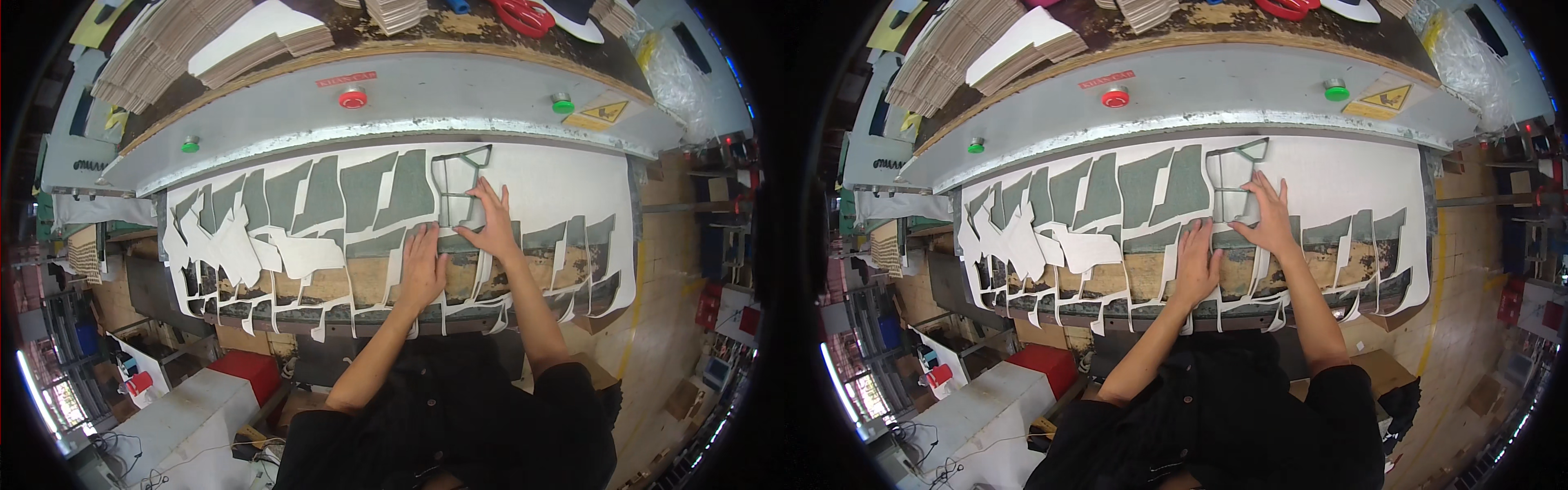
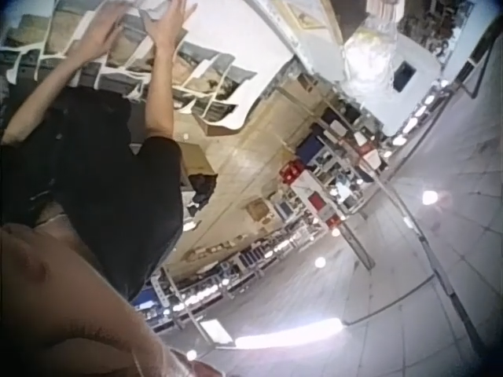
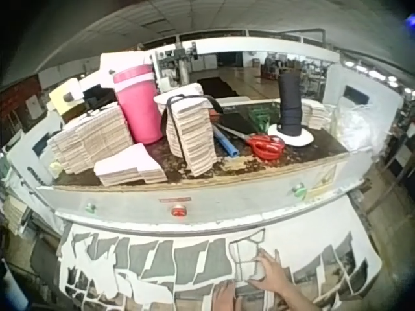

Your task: Using a die-cutting machine to cut shoe upper components from a sheet of material and then stacking the finished parts.

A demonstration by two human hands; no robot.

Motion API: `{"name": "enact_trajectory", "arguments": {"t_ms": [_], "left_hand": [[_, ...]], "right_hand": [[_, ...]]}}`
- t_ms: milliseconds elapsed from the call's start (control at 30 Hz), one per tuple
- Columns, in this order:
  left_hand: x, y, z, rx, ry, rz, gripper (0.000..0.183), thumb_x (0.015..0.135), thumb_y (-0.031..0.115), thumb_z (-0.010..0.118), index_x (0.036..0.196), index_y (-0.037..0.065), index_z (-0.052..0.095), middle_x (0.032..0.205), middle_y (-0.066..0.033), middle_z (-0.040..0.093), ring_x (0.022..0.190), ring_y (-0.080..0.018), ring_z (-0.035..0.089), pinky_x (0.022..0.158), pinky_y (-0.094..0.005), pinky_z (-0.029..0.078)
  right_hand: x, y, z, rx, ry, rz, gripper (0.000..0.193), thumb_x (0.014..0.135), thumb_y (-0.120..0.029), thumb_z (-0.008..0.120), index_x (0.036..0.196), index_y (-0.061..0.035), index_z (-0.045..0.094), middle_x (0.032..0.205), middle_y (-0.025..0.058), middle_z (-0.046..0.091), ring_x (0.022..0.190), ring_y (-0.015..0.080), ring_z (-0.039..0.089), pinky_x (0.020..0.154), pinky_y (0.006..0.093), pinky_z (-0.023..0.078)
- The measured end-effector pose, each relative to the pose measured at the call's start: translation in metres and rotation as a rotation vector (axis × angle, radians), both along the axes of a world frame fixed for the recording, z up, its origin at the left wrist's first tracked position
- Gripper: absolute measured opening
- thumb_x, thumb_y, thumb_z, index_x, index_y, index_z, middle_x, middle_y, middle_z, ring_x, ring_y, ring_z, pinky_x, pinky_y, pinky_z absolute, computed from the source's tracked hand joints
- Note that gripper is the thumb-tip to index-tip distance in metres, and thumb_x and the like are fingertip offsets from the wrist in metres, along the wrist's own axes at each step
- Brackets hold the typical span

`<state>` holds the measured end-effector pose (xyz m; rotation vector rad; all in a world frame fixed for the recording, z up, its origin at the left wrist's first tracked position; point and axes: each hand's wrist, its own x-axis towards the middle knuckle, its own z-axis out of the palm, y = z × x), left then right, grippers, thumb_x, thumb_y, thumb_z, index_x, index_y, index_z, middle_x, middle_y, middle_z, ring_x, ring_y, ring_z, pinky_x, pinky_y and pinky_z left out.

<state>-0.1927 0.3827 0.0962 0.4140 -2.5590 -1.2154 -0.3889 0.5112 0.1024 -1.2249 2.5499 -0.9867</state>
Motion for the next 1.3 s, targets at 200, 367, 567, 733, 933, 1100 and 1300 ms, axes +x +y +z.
{"name": "enact_trajectory", "arguments": {"t_ms": [200,367,567,733,933,1100,1300], "left_hand": [[0.002,0.006,-0.012,0.024,0.083,0.045,0.057,0.1,0.007,0.06,0.155,-0.002,0.049,0.156,-0.0223,0.055,0.145,-0.0459,0.048,0.122,-0.0572,0.034],[0.004,0.004,-0.009,0.068,0.101,0.076,0.051,0.099,0.005,0.062,0.149,-0.002,0.055,0.149,-0.0222,0.061,0.14,-0.0458,0.053,0.12,-0.0561,0.038],[0.002,-0.001,-0.006,0.081,0.107,0.069,0.051,0.098,0.005,0.064,0.148,-0.003,0.056,0.145,-0.0225,0.063,0.137,-0.0459,0.055,0.118,-0.0546,0.04],[0.002,0.0,-0.011,0.08,0.127,0.049,0.055,0.097,0.005,0.068,0.15,0.0,0.057,0.151,-0.0179,0.062,0.14,-0.0439,0.054,0.118,-0.0534,0.041],[0.002,-0.002,-0.012,0.106,0.143,0.041,0.025,0.096,0.005,0.068,0.121,0.004,0.065,0.149,-0.0208,0.062,0.14,-0.0434,0.055,0.119,-0.0558,0.039],[0.001,-0.003,-0.011,0.118,0.125,0.047,0.018,0.094,0.004,0.071,0.11,0.006,0.065,0.149,-0.0202,0.062,0.14,-0.0441,0.055,0.119,-0.0558,0.04],[0.0,-0.015,0.003,0.142,0.12,0.011,0.029,0.091,0.008,0.075,0.119,0.006,0.067,0.15,-0.0203,0.061,0.143,-0.0432,0.053,0.121,-0.0556,0.039]], "right_hand": [[0.002,0.008,-0.001,0.044,0.021,0.017,0.08,0.071,-0.036,0.095,0.138,-0.013,0.057,0.153,0.0281,0.058,0.158,0.0386,0.038,0.129,0.0686,0.007],[0.004,0.004,0.0,0.049,0.04,0.028,0.079,0.072,-0.037,0.094,0.138,-0.0134,0.057,0.153,0.0263,0.058,0.158,0.0377,0.038,0.129,0.0686,0.006],[0.003,0.003,0.004,0.055,0.027,0.033,0.08,0.073,-0.039,0.094,0.139,-0.0139,0.057,0.155,0.0258,0.057,0.158,0.0376,0.037,0.129,0.0689,0.005],[0.001,0.004,0.004,0.053,0.027,0.027,0.079,0.073,-0.04,0.093,0.139,-0.0141,0.058,0.156,0.0259,0.056,0.159,0.0381,0.037,0.129,0.0695,0.003],[0.001,0.001,0.007,0.074,0.025,0.024,0.08,0.072,-0.037,0.094,0.139,-0.013,0.058,0.152,0.0255,0.06,0.159,0.0368,0.037,0.129,0.0685,0.004],[-0.001,0.0,0.009,0.065,0.01,0.026,0.079,0.072,-0.04,0.093,0.139,-0.0138,0.059,0.156,0.0267,0.056,0.159,0.0388,0.036,0.129,0.0696,0.003],[-0.003,-0.007,0.022,0.056,0.045,0.023,0.084,0.072,-0.037,0.095,0.143,-0.0112,0.057,0.151,0.0238,0.06,0.155,0.0398,0.041,0.128,0.0668,0.011]]}}
